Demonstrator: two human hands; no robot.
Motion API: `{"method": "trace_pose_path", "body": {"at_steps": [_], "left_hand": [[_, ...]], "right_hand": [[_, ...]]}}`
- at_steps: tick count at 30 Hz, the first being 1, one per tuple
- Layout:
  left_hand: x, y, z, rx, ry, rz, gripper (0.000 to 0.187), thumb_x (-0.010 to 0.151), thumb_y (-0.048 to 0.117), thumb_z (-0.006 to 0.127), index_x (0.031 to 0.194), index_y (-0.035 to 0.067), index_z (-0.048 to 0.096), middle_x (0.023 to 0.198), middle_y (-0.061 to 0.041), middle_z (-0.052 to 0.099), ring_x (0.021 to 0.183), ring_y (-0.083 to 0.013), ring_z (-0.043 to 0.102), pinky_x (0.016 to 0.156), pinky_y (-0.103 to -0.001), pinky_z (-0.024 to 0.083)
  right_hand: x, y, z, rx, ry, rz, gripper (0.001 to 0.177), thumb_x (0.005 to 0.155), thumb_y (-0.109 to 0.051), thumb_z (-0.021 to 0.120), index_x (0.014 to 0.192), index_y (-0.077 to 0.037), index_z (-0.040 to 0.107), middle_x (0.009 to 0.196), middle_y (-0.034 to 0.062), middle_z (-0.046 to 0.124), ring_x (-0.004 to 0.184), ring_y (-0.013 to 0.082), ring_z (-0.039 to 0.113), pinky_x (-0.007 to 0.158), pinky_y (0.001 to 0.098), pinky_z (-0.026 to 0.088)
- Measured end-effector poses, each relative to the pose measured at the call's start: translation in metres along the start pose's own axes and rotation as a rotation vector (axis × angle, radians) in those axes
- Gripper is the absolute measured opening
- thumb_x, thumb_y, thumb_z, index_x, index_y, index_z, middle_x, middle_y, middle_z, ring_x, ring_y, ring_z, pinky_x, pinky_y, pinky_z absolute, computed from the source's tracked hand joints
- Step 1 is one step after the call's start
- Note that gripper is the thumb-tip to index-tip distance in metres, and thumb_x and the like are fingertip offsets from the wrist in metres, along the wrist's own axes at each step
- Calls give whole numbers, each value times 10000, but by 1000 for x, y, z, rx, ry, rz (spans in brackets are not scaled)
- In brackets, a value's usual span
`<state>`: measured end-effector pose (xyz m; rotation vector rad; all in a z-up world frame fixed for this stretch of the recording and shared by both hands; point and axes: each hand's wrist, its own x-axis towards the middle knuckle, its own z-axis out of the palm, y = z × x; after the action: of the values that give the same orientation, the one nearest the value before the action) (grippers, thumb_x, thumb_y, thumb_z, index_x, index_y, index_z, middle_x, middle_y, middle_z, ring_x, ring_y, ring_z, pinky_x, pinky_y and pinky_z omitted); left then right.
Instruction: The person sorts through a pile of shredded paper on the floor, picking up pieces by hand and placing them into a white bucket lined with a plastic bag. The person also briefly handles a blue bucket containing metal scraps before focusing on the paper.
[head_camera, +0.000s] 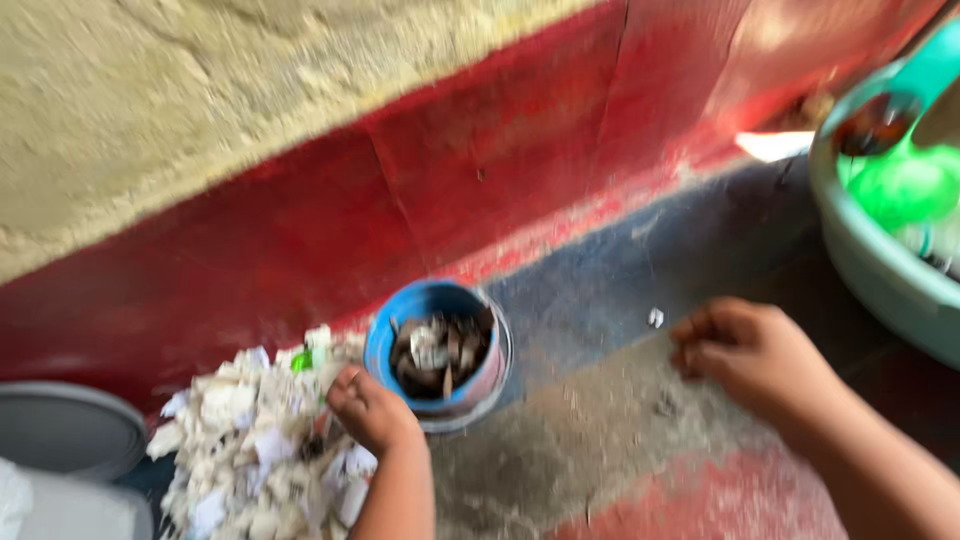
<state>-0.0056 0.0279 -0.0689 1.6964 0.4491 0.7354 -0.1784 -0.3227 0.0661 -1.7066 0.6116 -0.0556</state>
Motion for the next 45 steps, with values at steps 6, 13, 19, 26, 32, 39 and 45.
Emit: {"method": "trace_pose_path", "body": {"at_steps": [6,13,19,26,32,39,45], "left_hand": [[-117,-41,-64,194,-76,9,151,957,198,587,995,65,649,991,-80,691,904,-215,646,862,-355,512],[-233,2,-83,607,-872,384,299,714,294,876,837,83,704,992,-124,640,966,-352,578,816,-463,472],[-229,31,-61,776,-946,323,193,842,250,781,835,96,666,1011,-96,606,1019,-346,564,854,-479,465],[-191,91,-52,402,-768,529,184,885,212,756,843,80,634,998,-95,601,997,-333,585,852,-451,468],[-104,155,-21,309,-526,930,154,973,154,713,923,65,598,1079,-105,601,1069,-338,573,940,-474,453],[-33,146,-15,916,-357,723,254,865,236,761,1052,75,706,1282,-152,580,1172,-411,485,867,-567,395],[-36,76,-33,826,-355,13,556,956,374,673,1268,-75,568,1189,-302,642,1172,-471,572,1002,-564,460]], "right_hand": [[29,20,23,-123,-225,44,222,851,-31,660,1055,25,727,886,135,795,820,216,777,732,319,578],[32,16,31,-251,-286,65,244,865,-66,673,1096,-10,729,921,119,795,823,197,769,703,313,535],[40,25,24,-174,-266,95,216,876,-75,667,1075,-10,720,903,110,779,808,203,762,691,301,528],[47,27,26,-97,-278,82,247,856,-66,667,1091,-9,717,902,116,787,803,195,763,689,305,530],[39,25,24,-266,-296,24,280,840,-106,742,1096,4,729,883,118,791,795,199,756,735,342,577],[35,13,21,-278,-272,51,270,859,-167,757,1067,4,732,845,111,777,776,190,732,728,352,572],[52,20,-4,-292,-36,46,245,859,-173,742,1049,-19,749,845,94,792,784,164,765,746,328,585]]}}
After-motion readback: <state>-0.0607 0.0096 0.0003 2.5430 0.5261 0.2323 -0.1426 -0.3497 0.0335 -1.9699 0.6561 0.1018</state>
